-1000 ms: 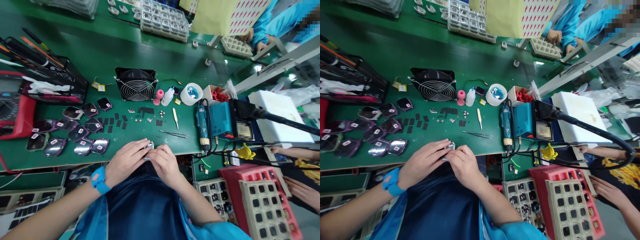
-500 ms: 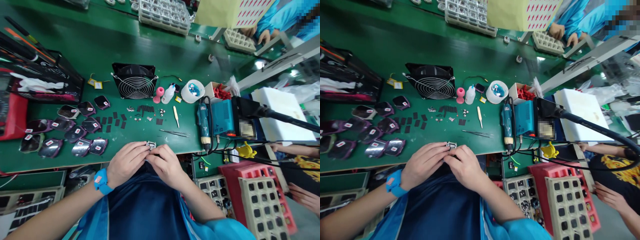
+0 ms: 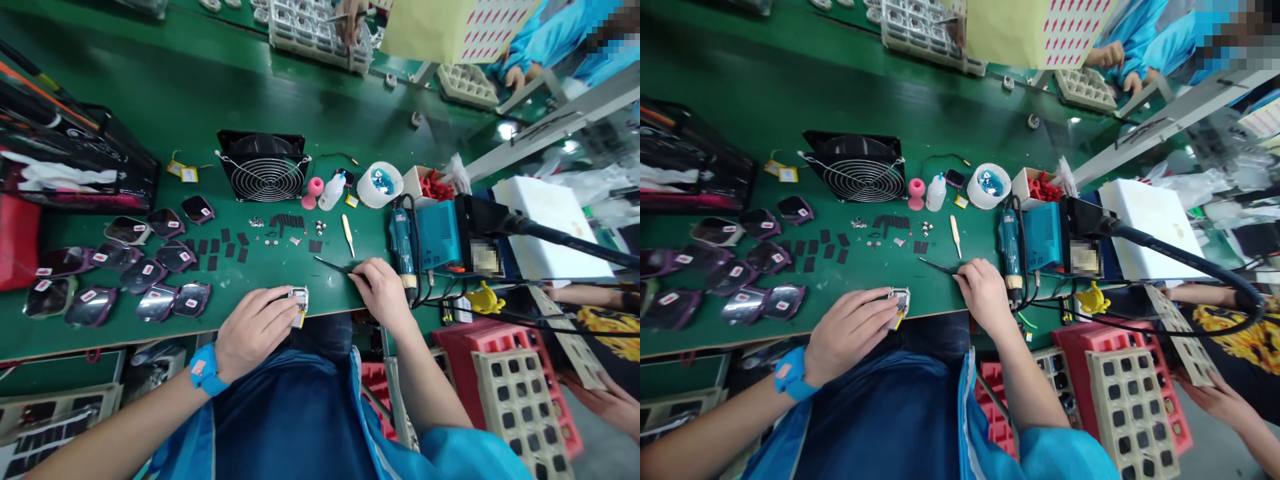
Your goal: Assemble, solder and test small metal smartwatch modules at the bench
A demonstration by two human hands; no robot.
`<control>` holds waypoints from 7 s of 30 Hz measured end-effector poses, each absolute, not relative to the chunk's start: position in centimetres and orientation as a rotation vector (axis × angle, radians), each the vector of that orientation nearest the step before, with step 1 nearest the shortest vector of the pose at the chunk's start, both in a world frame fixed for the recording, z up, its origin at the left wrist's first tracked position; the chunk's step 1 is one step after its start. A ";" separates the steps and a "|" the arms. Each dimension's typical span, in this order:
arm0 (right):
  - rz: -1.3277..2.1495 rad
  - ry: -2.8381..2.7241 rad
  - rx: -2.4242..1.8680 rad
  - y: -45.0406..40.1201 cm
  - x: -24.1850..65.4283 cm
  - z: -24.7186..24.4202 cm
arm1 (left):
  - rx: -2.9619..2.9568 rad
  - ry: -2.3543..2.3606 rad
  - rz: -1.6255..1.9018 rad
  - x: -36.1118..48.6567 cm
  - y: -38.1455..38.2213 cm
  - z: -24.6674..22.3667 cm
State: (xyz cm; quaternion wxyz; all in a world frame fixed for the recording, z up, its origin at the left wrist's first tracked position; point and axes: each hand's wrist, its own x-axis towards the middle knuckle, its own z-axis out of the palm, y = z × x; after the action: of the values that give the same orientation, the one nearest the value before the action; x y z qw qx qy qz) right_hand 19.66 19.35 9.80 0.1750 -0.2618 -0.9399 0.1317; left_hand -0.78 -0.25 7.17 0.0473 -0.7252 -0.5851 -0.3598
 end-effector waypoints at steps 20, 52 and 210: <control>1.613 -1.345 -1.076 19.7 13.0 8.5 | -2.187 -1.827 -1.127 -0.8 -0.3 6.6; 1.766 -1.180 -0.968 19.1 13.8 9.6 | -2.202 -1.879 -1.164 -0.8 -0.4 6.8; 1.779 -1.646 -0.836 13.2 15.8 8.1 | -2.275 -2.035 -1.117 -1.4 0.2 9.0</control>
State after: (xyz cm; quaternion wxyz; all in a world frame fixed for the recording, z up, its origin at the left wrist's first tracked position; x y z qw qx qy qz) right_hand 15.77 13.17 8.07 0.2849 -0.3127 -0.6154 0.6651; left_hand -1.38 0.20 8.99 -0.0543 -0.6989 -0.6251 -0.3432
